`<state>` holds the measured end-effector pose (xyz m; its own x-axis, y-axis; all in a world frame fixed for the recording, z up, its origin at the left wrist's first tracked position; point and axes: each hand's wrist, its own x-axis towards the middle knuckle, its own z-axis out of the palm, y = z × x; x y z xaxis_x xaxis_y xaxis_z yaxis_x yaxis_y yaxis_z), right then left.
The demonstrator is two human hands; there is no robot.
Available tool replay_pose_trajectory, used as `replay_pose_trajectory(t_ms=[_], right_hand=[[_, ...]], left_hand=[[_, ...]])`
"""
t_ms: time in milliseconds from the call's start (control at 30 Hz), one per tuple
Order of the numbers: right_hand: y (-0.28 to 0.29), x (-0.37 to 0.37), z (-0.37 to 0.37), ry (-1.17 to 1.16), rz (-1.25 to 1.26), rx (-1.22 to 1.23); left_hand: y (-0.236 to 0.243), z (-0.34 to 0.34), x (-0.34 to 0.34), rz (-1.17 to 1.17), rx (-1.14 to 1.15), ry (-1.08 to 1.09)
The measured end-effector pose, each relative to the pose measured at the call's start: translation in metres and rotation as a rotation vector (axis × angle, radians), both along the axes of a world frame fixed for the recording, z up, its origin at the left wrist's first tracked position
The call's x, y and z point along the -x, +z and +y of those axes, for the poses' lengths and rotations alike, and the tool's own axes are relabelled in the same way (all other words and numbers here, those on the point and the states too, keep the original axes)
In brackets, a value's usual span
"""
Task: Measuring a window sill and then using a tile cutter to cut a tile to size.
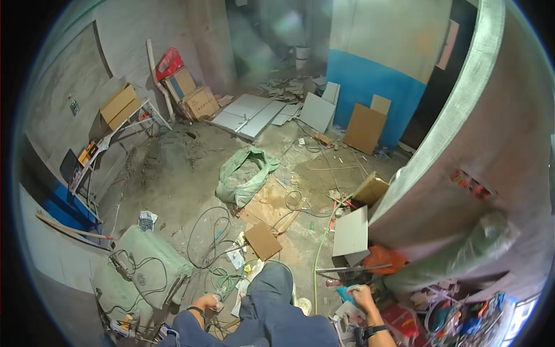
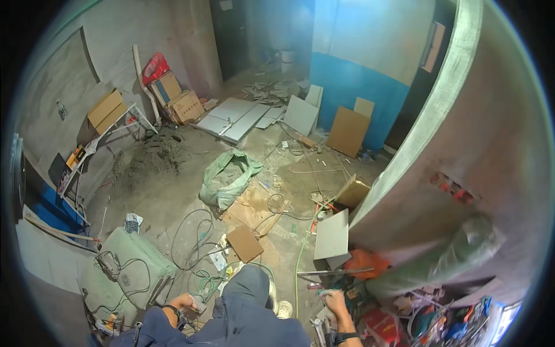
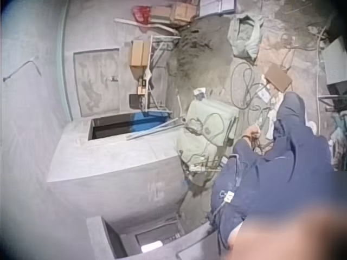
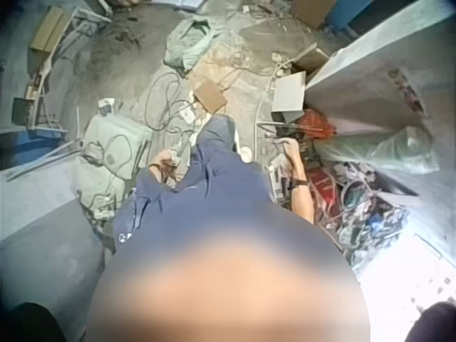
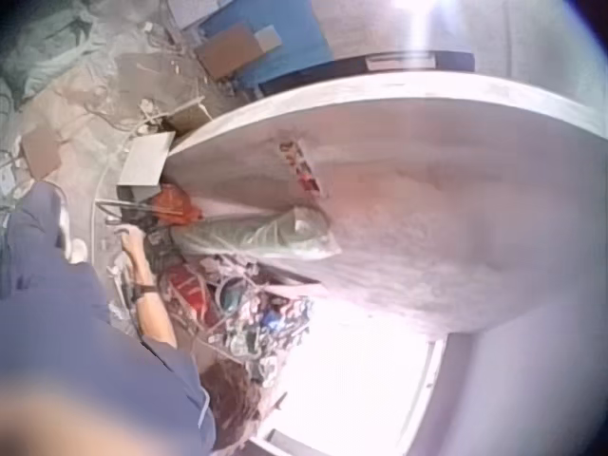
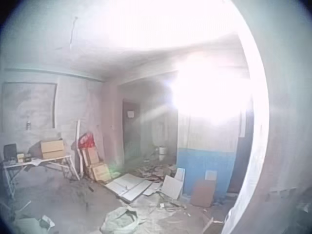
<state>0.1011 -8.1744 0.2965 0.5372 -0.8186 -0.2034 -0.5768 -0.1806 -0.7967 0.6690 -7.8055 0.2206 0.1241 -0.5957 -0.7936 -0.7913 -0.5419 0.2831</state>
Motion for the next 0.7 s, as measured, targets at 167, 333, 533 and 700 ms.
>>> replay_pose_trajectory(t_ms=[167, 333, 533, 700], right_hand=[[0.017, -0.102, -0.212, -0.101, -0.073, -0.052], [-0.083, -0.085, -0.284, 0.054, 0.491, -0.23], [-0.066, -0.145, -0.373, 0.176, 0.587, -0.398], [-0.123, -0.207, -0.545, 0.171, 0.421, -0.389]], left_hand=[[-0.089, -0.15, -0.026, 0.44, 0.064, 0.618], [-0.081, -0.405, -0.119, 0.063, 0.154, -0.264], [0.072, -0.76, -0.21, 0.317, 0.601, 0.443], [0.105, -0.911, -0.279, 0.307, 0.9, 0.484]])
